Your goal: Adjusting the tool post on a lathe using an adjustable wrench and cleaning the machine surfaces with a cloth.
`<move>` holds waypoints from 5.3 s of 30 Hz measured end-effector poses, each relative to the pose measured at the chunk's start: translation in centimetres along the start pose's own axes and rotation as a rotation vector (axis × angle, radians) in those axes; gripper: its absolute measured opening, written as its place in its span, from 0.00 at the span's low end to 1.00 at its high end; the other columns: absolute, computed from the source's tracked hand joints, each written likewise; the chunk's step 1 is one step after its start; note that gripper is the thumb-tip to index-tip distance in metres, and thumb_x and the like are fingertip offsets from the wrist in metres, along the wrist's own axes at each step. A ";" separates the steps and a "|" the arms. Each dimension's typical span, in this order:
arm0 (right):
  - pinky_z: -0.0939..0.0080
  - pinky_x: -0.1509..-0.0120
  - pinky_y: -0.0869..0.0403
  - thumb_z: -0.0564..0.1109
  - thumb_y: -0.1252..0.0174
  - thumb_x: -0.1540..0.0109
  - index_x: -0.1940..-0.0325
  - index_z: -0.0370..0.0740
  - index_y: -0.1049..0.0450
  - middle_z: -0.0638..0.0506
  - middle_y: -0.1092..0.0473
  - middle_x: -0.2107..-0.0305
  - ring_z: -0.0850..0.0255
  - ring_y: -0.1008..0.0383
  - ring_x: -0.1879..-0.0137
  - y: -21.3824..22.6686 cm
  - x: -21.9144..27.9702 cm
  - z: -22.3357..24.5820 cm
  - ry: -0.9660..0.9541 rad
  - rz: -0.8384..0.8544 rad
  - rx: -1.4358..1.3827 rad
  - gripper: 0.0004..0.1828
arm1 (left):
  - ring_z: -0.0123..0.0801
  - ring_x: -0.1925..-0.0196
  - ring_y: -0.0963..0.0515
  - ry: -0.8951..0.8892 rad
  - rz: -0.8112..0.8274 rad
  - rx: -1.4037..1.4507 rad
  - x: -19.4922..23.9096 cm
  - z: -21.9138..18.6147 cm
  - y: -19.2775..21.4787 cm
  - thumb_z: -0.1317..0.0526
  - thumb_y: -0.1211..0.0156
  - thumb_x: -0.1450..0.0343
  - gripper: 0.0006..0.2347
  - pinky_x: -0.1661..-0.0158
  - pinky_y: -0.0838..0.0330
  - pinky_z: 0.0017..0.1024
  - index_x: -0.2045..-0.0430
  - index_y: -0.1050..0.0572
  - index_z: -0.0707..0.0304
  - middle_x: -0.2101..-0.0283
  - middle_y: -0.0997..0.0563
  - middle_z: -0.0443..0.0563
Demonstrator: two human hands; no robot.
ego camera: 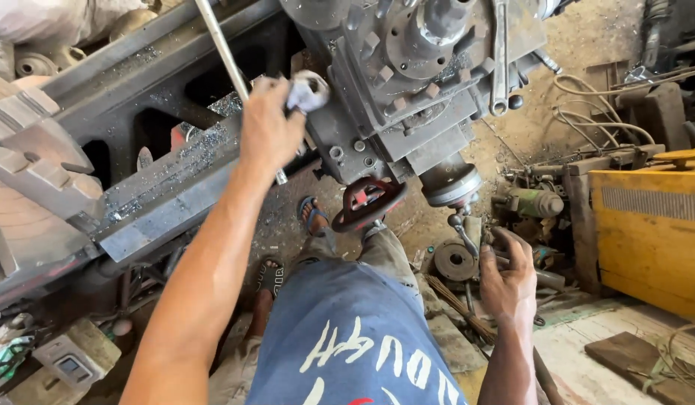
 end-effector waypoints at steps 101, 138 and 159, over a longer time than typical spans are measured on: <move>0.32 0.42 0.30 0.49 0.50 0.35 0.43 0.30 0.27 0.32 0.28 0.52 0.39 0.28 0.48 -7.6 -1.7 0.2 0.147 -0.016 0.205 0.22 | 0.58 0.37 0.29 0.867 -0.253 -0.428 17.6 19.2 10.4 0.57 0.40 0.23 0.14 0.46 0.28 0.57 0.51 0.24 0.70 0.43 0.25 0.71; 0.34 0.45 0.25 0.47 0.53 0.31 0.56 0.36 0.26 0.35 0.23 0.60 0.42 0.23 0.54 -7.0 -2.1 2.0 -0.120 0.067 0.211 0.14 | 0.38 0.58 0.23 0.227 -0.337 -0.144 3.5 14.3 8.5 0.65 0.29 0.30 0.09 0.58 0.26 0.31 0.60 0.19 0.68 0.56 0.26 0.52; 0.44 0.30 0.31 0.54 0.35 0.40 0.28 0.40 0.32 0.42 0.27 0.37 0.45 0.28 0.32 -3.0 -5.2 9.7 -0.390 0.593 0.366 0.38 | 0.63 0.50 0.29 0.637 -1.001 -0.274 1.1 26.7 11.8 0.70 0.55 0.27 0.04 0.49 0.35 0.47 0.64 0.33 0.72 0.56 0.31 0.69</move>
Point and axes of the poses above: each hand's wrist, its own x-axis away from the middle knuckle, its own y-axis out of the back of the hand, z = x × y, the point moved 6 cm from there along -x, towards the middle knuckle
